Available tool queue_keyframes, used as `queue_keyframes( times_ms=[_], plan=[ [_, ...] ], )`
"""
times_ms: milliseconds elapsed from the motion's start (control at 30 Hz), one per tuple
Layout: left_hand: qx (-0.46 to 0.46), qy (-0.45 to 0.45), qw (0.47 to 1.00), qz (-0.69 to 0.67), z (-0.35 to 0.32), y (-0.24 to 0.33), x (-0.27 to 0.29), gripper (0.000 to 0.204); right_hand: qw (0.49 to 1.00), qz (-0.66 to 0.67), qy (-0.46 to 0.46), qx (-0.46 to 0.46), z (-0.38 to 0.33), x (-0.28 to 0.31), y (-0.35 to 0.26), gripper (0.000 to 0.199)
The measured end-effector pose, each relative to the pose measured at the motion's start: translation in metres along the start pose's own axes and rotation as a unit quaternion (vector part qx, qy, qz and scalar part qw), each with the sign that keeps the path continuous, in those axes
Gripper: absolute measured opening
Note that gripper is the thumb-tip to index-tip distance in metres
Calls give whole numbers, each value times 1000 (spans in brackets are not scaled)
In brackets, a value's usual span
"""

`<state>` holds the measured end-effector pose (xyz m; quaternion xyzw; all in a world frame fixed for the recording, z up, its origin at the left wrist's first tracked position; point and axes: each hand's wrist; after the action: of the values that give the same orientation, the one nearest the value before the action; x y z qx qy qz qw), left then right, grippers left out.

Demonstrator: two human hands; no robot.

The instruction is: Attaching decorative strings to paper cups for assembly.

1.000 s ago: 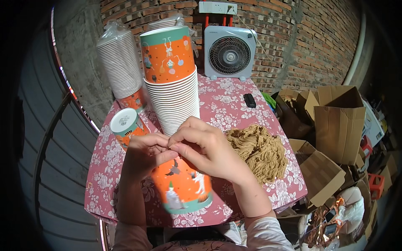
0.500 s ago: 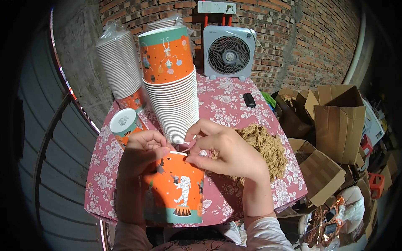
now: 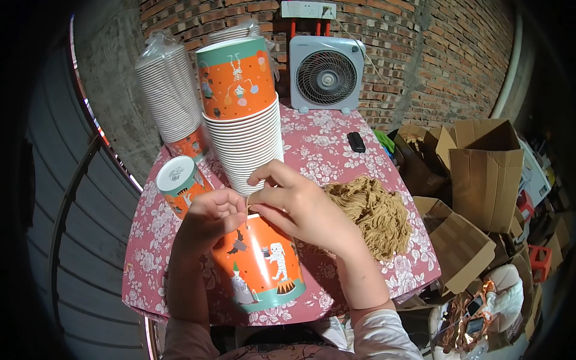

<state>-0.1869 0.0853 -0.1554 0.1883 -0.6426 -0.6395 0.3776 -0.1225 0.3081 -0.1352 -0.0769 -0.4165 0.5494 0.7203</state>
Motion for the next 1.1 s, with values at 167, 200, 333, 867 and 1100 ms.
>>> queue_keyframes(
  times_ms=[167,200,333,867,1100],
  plan=[
    [-49,-1,998,-42,11,-14,-12,6,999,5,46,-3,-1,2,9,12],
    [-38,3,998,-46,8,-11,-12,7,998,26,55,-33,0,-1,8,11],
    [37,8,994,-99,10,-5,-12,15,982,92,80,-145,3,-6,4,9],
    [-220,191,956,15,14,-8,-34,10,987,76,107,-89,-2,-5,0,12],
    [-110,189,974,63,16,-4,-29,28,984,86,81,-130,0,-4,13,12]
  ],
)
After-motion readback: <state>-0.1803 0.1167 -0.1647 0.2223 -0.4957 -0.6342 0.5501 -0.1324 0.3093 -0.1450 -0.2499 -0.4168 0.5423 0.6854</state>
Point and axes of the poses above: each hand's wrist, its own z-axis towards the middle knuckle, its own x-axis out of the back of the hand, y = z × x, and after that the axes turned 10 degrees about z, right-handed
